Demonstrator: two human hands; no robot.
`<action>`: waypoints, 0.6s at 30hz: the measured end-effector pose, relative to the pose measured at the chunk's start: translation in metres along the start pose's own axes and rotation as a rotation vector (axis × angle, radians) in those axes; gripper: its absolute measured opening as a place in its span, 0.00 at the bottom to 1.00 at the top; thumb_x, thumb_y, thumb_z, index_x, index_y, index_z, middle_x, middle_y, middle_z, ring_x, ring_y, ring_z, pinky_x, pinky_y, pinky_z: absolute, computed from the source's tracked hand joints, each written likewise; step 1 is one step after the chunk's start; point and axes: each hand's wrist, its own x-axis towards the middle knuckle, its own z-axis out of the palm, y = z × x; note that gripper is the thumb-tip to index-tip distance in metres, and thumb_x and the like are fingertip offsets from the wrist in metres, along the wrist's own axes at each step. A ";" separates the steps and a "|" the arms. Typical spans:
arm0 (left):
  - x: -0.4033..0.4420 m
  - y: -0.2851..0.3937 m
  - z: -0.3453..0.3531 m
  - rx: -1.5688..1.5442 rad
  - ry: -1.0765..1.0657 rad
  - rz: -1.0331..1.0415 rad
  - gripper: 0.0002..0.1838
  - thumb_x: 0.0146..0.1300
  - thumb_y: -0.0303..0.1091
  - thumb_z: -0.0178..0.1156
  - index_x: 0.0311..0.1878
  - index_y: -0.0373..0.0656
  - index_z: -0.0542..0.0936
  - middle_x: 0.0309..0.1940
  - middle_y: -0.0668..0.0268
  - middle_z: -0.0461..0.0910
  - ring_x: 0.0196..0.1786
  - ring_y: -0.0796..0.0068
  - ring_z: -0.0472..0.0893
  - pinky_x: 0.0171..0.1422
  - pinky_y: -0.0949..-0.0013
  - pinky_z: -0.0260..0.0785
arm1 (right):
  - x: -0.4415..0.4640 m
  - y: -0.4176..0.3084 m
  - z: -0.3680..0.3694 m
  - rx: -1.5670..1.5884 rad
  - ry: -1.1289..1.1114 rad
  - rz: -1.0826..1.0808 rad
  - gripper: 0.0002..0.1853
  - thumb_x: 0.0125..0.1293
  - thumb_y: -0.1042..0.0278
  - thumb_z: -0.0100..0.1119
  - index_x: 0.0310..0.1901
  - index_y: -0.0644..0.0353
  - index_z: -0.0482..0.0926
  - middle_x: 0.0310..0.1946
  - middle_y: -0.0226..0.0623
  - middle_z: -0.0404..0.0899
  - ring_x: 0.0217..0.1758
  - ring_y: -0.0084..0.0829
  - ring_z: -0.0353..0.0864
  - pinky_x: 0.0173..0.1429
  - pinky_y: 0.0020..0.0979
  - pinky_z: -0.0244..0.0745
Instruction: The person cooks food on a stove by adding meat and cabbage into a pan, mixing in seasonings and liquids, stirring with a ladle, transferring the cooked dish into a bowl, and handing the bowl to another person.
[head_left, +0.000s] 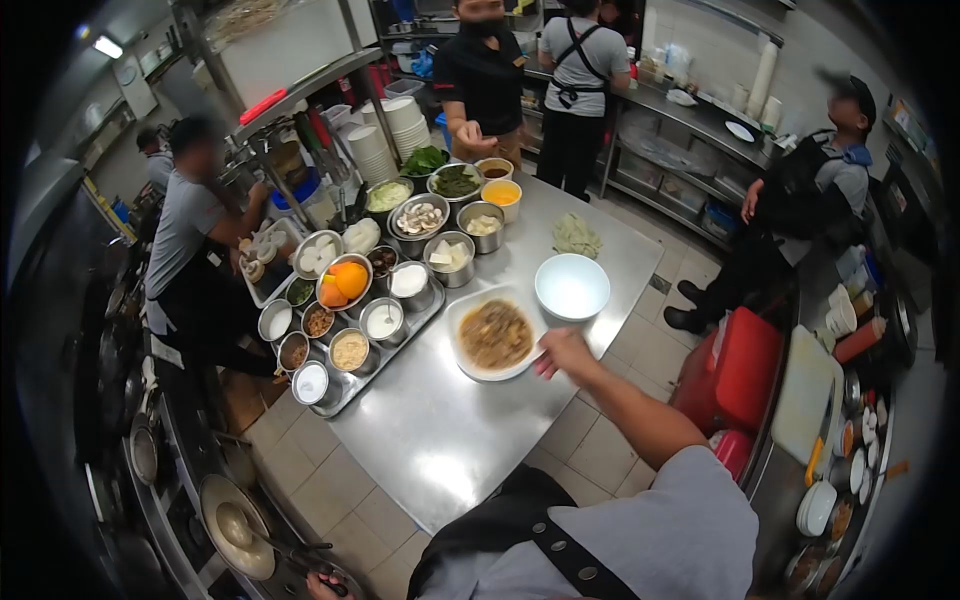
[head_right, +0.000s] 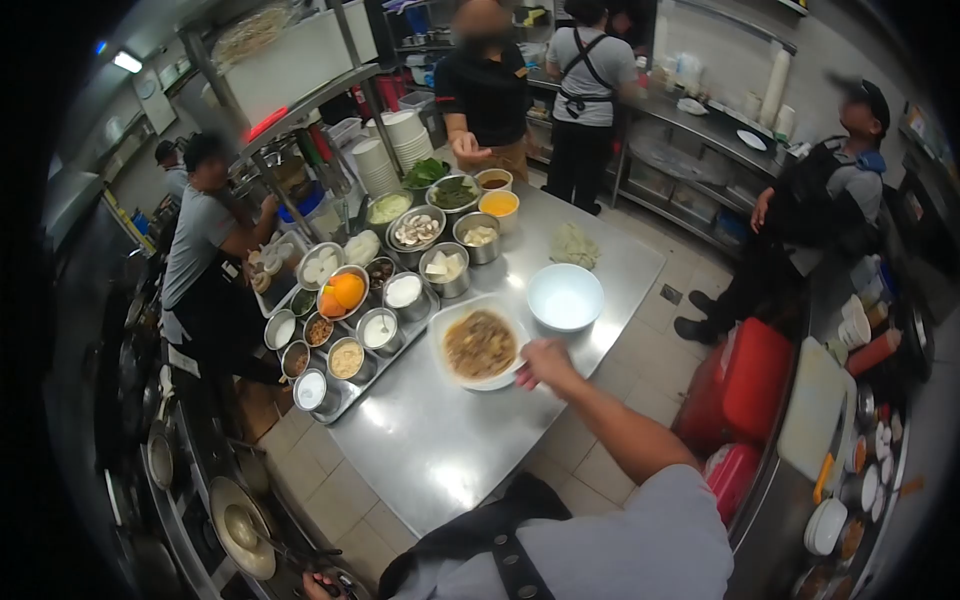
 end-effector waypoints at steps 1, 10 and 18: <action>0.000 -0.002 0.000 -0.030 -0.010 0.003 0.07 0.63 0.35 0.50 0.31 0.44 0.72 0.18 0.71 0.67 0.16 0.80 0.66 0.16 0.77 0.59 | 0.010 -0.013 -0.011 -0.039 0.055 -0.049 0.11 0.57 0.71 0.49 0.30 0.72 0.77 0.21 0.46 0.78 0.17 0.33 0.79 0.17 0.32 0.75; -0.011 -0.004 -0.019 -0.112 -0.059 0.066 0.04 0.60 0.31 0.49 0.30 0.44 0.69 0.16 0.72 0.66 0.15 0.81 0.65 0.16 0.78 0.58 | 0.137 -0.087 -0.064 -0.030 0.391 -0.249 0.13 0.57 0.68 0.50 0.31 0.72 0.77 0.21 0.48 0.79 0.18 0.35 0.79 0.20 0.31 0.75; -0.041 0.000 -0.029 -0.136 0.003 0.056 0.04 0.61 0.31 0.50 0.33 0.42 0.72 0.16 0.72 0.66 0.14 0.82 0.65 0.13 0.79 0.58 | 0.212 -0.111 -0.051 0.115 0.431 -0.156 0.12 0.57 0.68 0.52 0.33 0.71 0.76 0.22 0.45 0.78 0.19 0.32 0.78 0.23 0.29 0.76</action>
